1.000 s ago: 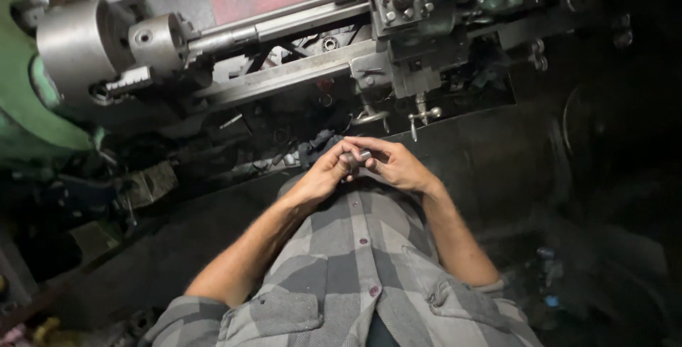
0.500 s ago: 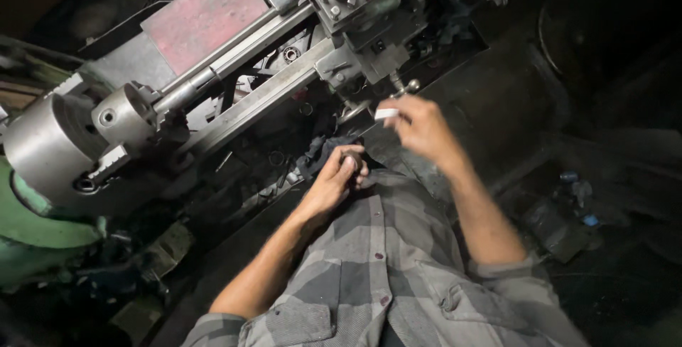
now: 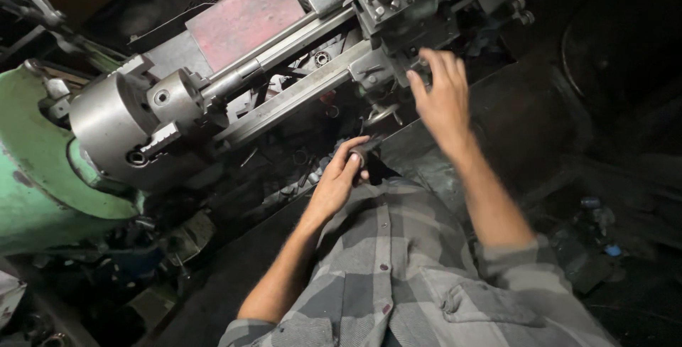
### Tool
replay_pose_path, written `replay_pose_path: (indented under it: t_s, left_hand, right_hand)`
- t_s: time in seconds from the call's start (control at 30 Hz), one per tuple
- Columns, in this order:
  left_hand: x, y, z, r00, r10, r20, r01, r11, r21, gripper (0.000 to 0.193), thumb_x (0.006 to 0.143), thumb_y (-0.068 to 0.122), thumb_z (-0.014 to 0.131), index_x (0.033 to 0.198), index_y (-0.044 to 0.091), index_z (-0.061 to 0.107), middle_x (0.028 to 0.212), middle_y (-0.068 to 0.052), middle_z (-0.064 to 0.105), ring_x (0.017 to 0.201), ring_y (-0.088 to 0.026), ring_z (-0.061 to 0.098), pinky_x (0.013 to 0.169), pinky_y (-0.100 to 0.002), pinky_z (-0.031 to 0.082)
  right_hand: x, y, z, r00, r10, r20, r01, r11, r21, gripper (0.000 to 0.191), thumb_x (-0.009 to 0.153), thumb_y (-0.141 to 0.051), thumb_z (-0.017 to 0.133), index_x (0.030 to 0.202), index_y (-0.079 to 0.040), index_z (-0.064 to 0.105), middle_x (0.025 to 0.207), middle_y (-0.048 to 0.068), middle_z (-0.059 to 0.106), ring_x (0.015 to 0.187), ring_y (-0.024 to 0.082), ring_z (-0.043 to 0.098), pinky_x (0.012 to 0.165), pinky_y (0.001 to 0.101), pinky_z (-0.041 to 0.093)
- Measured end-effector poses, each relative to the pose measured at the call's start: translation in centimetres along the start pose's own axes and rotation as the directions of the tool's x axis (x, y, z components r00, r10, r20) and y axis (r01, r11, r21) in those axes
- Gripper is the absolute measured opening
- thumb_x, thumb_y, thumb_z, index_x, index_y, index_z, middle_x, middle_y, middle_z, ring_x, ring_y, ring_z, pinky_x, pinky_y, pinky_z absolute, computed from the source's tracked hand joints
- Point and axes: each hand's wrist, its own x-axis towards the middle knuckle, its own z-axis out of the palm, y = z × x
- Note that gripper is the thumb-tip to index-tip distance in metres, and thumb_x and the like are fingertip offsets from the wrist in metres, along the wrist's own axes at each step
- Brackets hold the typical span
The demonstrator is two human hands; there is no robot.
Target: The person works at a metal lathe, turning the handwheel and moving the carriage to position a cylindrical workpiece in the chuck. They remove a small metal part, handle and turn it over in their hands, wipe it with a cloth, and reposition it on the machine while adjusting the lathe controls.
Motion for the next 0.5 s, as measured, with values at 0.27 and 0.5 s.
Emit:
replay_pose_path:
  t_s: [0.27, 0.5]
  left_hand:
    - [2.7, 0.5, 3.1, 0.971, 0.216, 0.099, -0.223, 0.682, 0.697, 0.092, 0.095, 0.012, 0.057, 0.161, -0.008, -0.004, 0.1, -0.028, 0.071, 0.08, -0.045, 0.072, 0.074, -0.051, 0.057]
    - [4.3, 0.2, 4.2, 0.954, 0.291, 0.065, -0.247, 0.649, 0.72, 0.093, 0.093, 0.01, 0.061, 0.156, -0.013, -0.003, 0.1, -0.029, 0.073, 0.077, -0.046, 0.072, 0.071, -0.052, 0.058]
  right_hand:
    - [-11.0, -2.7, 4.8, 0.4, 0.209, 0.892, -0.624, -0.651, 0.432, 0.041, 0.103, -0.039, 0.05, 0.114, -0.003, 0.066, 0.1, 0.011, 0.074, 0.068, 0.011, 0.063, 0.067, 0.0231, 0.052]
    - [-12.5, -0.9, 5.6, 0.36, 0.252, 0.898, -0.627, -0.647, 0.433, 0.03, 0.104, -0.033, 0.053, 0.107, -0.006, 0.066, 0.087, 0.003, 0.068, 0.075, 0.014, 0.066, 0.076, 0.0306, 0.054]
